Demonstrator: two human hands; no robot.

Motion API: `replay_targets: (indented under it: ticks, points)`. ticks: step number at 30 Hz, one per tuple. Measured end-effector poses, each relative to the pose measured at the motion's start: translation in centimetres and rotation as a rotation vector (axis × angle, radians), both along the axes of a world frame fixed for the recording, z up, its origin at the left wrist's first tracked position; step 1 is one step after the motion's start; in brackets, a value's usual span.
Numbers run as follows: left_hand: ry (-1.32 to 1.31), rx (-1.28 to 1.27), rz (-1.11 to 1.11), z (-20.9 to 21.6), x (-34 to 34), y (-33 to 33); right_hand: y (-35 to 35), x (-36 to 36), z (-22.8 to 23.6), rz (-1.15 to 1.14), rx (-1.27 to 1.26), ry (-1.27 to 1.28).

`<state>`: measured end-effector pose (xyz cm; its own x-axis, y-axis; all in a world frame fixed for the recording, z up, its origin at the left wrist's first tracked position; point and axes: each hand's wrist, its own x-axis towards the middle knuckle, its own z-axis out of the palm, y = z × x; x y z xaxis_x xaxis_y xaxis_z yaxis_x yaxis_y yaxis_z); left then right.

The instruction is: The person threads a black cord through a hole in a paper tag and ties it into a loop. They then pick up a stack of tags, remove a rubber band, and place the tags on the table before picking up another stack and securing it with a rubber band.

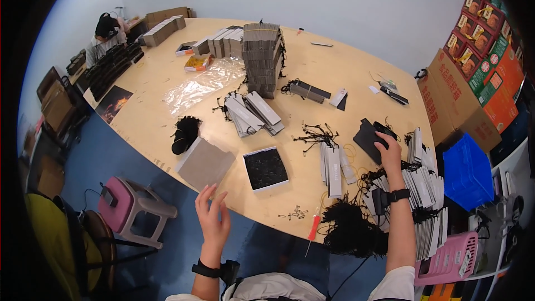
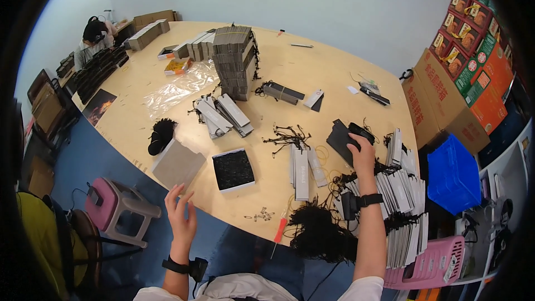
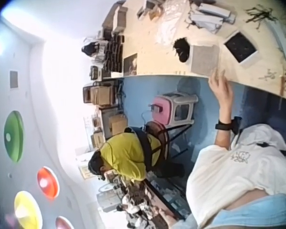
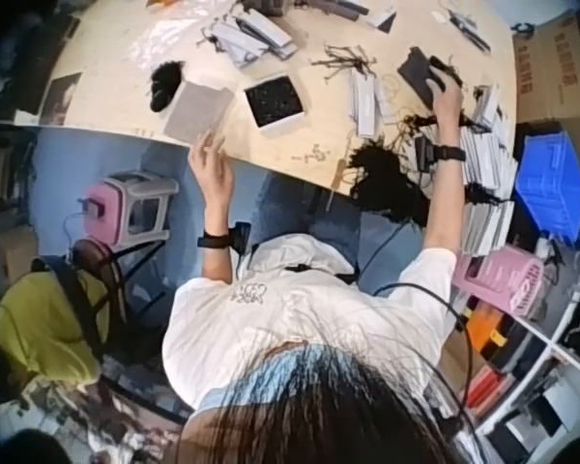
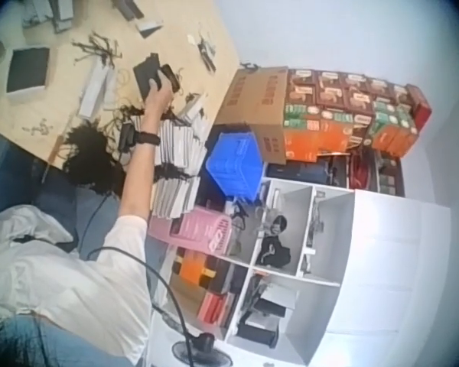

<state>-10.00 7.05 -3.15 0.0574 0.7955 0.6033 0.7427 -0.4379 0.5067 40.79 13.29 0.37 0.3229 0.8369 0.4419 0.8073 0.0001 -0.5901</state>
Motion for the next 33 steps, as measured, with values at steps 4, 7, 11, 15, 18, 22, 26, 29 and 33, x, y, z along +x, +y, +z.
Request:
replay_targets:
  ticks: [4,7,11,15,18,22,26,29,33]
  points:
    - [-0.039,-0.016,0.175,-0.8,-1.0,1.4,-0.6,-0.1,0.6,0.023,-0.006,-0.046]
    - [0.025,-0.015,0.286,-1.2,-1.4,2.1,-0.9,0.1,1.0,0.012,-0.072,-0.136]
    - [0.121,-0.038,0.326,-1.6,-1.8,2.3,-0.7,-0.3,1.0,-0.007,-0.093,-0.226]
    - [0.137,-0.025,0.333,-1.9,-1.7,2.4,-0.8,-0.3,0.9,-0.028,-0.053,-0.236]
    - [0.150,-0.018,0.319,-2.0,-1.7,2.5,-0.9,-0.1,0.7,-0.043,-0.050,-0.234]
    - [0.069,-0.031,0.315,-2.2,-1.3,2.7,-1.1,-0.4,0.6,-0.040,-0.045,-0.239]
    - [0.077,-0.012,0.332,-2.4,-1.2,2.6,-1.1,-0.6,0.5,-0.049,-0.051,-0.226]
    - [0.089,0.007,0.317,-2.2,-1.2,2.4,-1.1,-0.6,0.5,-0.053,-0.053,-0.197]
    - [0.074,0.052,0.292,-2.1,-0.4,2.7,-1.4,-0.1,0.6,-0.067,-0.052,-0.221]
